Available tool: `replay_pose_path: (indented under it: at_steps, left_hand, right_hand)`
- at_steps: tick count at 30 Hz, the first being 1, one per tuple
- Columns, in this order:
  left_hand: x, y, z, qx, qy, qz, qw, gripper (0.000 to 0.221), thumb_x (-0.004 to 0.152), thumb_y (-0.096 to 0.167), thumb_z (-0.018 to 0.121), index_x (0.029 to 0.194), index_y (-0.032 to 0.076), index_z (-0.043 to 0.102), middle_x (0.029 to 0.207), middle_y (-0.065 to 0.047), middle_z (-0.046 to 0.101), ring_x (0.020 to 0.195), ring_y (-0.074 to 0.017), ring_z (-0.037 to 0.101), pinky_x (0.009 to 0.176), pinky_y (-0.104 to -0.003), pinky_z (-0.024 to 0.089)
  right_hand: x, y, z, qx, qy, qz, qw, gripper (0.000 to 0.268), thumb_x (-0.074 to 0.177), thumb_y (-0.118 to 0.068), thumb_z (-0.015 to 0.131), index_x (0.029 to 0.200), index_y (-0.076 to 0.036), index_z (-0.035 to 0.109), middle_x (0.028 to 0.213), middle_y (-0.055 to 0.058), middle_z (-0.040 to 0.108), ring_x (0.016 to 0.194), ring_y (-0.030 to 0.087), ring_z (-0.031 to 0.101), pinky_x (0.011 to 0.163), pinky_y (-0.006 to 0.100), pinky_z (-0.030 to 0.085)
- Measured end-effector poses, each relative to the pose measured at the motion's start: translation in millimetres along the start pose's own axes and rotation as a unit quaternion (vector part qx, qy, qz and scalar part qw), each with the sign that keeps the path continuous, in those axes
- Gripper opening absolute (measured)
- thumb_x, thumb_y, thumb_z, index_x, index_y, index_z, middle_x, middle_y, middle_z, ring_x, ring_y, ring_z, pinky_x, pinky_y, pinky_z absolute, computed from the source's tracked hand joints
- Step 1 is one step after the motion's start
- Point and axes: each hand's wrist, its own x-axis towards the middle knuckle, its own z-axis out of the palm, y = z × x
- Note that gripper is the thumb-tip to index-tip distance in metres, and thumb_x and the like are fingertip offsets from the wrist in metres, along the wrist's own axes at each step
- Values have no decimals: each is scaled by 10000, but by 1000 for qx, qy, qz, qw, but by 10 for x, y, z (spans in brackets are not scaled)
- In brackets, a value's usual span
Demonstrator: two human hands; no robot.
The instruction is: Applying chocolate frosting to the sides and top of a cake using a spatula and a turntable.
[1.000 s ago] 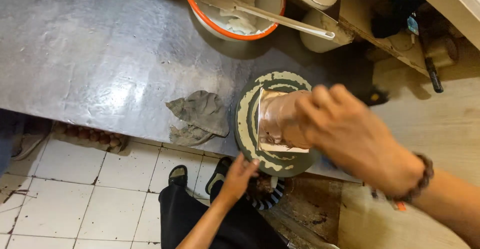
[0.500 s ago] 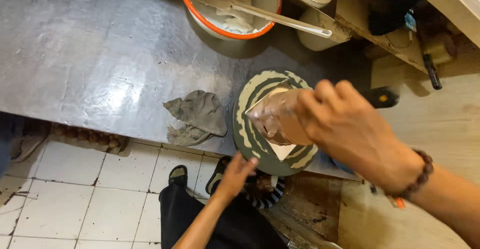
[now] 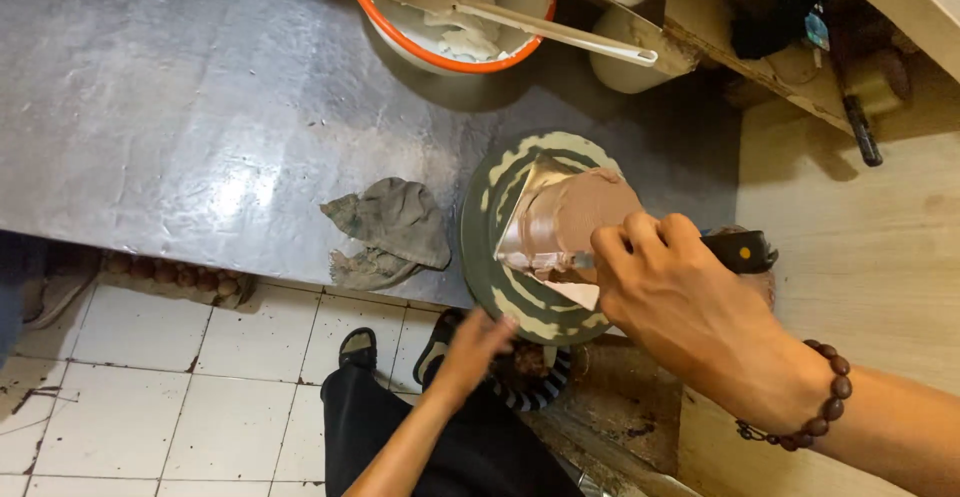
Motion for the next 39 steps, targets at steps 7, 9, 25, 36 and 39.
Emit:
replay_pose_path:
  at_steps: [7,9,25,36,39]
  left_hand:
    - [260,102,-340,-8,107,17,994,716,902,235,698,1515,-42,451,1139,-133,735,962,-186,687,878,-290,551]
    - [165,339,-232,-31,111,36,993,704,932,306,615,1538,4,420,1221,-163,705,959,-206,704,868,-313,574]
    - [97,617,-203,-24,109,7,994,685,958,357,519,1582,111,382,1329,-167,686,961,-230,724,877,-336,615]
    - [179,328,-367,29,60,-21,998,406,929,267,669,1285,73,666,1063,-105,767,920,-192,728,903,-334,576]
    - [150,485,-318,-25,110,-10,994,557,977,277,562,1506,107,523,1187,-127,715,921,-197,686,869,-324,577]
  right_hand:
    - [-26,-11,-14,8,-13,-8,1000,104,840,-80,685,892,-24,757,817,95,547,683,192,443,594,326,344]
    - [-14,-22,-12,13,-15,-6,1000,85,848,-79,674,844,-38,748,816,99,544,688,202,446,596,336,344]
    - [23,-26,-55,36,-33,-10,999,111,865,-96,652,881,-32,741,828,108,555,677,206,471,597,344,353]
    - [52,-25,-71,9,-15,-4,1000,118,826,-90,664,851,-20,756,818,110,551,682,206,450,604,343,340]
    - [38,-19,-60,22,-37,-11,999,126,840,-119,657,844,-51,764,874,121,558,706,219,469,615,350,353]
